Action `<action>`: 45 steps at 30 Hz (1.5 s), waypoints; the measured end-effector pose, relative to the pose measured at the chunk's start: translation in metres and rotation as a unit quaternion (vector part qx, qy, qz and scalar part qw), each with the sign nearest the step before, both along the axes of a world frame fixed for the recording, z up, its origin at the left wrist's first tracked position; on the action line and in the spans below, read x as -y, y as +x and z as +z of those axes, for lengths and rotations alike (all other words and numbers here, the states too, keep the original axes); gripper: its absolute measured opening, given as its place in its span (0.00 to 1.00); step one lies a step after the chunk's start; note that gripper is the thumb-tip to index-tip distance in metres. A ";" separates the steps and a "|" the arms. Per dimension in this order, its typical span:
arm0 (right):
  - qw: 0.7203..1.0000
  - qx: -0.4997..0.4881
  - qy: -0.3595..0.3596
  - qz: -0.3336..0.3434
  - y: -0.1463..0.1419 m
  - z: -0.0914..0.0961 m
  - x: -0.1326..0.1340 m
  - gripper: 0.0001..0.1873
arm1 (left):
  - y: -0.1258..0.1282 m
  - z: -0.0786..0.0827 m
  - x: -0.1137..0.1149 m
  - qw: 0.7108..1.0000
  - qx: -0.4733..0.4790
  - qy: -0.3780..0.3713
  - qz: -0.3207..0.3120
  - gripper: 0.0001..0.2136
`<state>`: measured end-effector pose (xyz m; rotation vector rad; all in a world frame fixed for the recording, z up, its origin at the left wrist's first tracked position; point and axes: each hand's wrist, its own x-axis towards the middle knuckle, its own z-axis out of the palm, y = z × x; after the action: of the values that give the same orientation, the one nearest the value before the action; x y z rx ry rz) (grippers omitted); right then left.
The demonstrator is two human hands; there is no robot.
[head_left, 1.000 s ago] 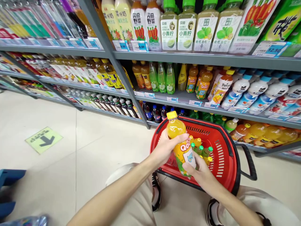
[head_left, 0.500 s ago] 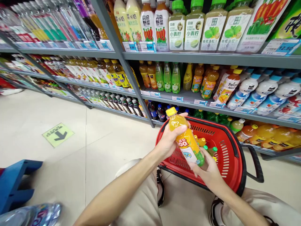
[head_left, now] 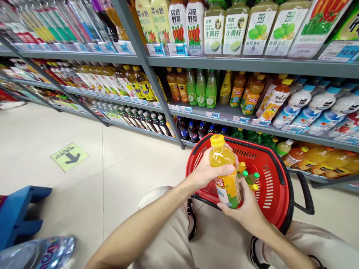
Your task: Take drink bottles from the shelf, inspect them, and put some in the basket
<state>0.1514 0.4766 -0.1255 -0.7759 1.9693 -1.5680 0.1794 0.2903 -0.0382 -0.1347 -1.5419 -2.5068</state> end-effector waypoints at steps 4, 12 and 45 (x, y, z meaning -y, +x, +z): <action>1.000 -0.010 0.007 -0.007 -0.001 0.001 0.000 0.34 | 0.000 0.001 0.001 1.000 0.000 0.010 -0.005 0.20; 0.997 0.053 -0.057 0.027 -0.002 0.003 0.001 0.30 | -0.001 0.004 0.000 0.999 0.031 0.035 0.024 0.25; 0.910 0.350 -0.219 0.040 -0.015 0.028 0.004 0.24 | -0.021 0.006 0.023 0.974 0.075 0.137 0.163 0.20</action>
<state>0.1361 0.4730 -0.0976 -0.3514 1.0741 -1.9151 0.1582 0.2671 -0.0323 0.3270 -1.1350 -2.4711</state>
